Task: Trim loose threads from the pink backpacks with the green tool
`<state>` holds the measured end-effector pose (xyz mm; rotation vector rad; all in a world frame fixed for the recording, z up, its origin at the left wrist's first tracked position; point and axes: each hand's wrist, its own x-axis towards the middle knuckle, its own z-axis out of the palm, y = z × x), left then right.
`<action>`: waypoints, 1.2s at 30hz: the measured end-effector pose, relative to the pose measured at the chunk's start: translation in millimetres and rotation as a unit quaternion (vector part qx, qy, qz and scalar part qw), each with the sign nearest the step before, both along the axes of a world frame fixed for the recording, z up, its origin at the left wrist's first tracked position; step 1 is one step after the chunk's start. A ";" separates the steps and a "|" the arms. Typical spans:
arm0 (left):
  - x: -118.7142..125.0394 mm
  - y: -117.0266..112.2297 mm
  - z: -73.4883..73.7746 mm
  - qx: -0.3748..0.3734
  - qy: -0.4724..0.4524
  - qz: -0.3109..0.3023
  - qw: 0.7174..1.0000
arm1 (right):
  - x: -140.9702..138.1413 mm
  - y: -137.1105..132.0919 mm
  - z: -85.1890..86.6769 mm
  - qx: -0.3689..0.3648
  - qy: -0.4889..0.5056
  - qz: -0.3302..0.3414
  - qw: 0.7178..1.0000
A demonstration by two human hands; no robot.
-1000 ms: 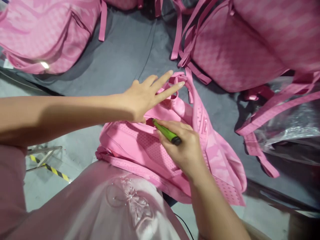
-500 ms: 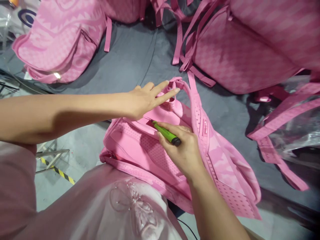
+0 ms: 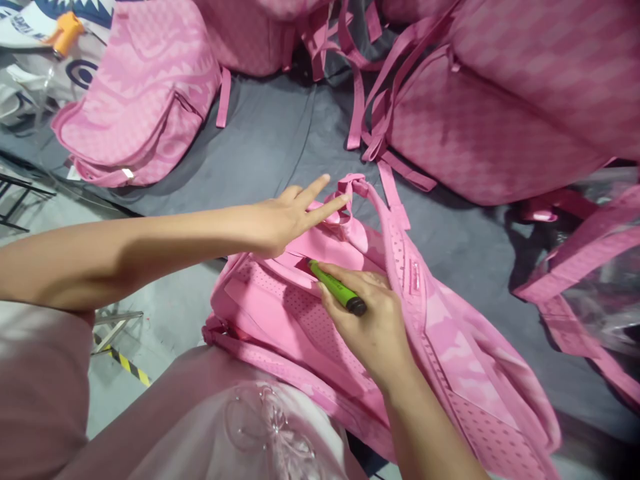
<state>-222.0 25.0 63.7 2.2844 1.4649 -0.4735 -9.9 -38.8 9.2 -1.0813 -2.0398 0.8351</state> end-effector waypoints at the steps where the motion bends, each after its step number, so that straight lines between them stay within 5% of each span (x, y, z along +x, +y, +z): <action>1: 2.1 1.7 2.8 -0.014 0.015 -0.004 1.000 | -1.4 0.7 -0.2 0.000 0.000 -0.003 1.000; 12: -6.1 3.4 -6.1 0.026 0.005 -0.038 0.999 | -14.9 -3.0 -6.8 0.041 0.007 -0.022 0.999; 22: -9.0 3.0 -11.1 0.033 -0.022 -0.032 0.999 | -8.7 -2.8 -2.5 -0.002 0.007 -0.019 1.000; 36: -8.6 0.8 -6.6 0.023 -0.045 -0.019 0.999 | -18.8 4.5 -2.2 0.026 -0.020 0.014 0.999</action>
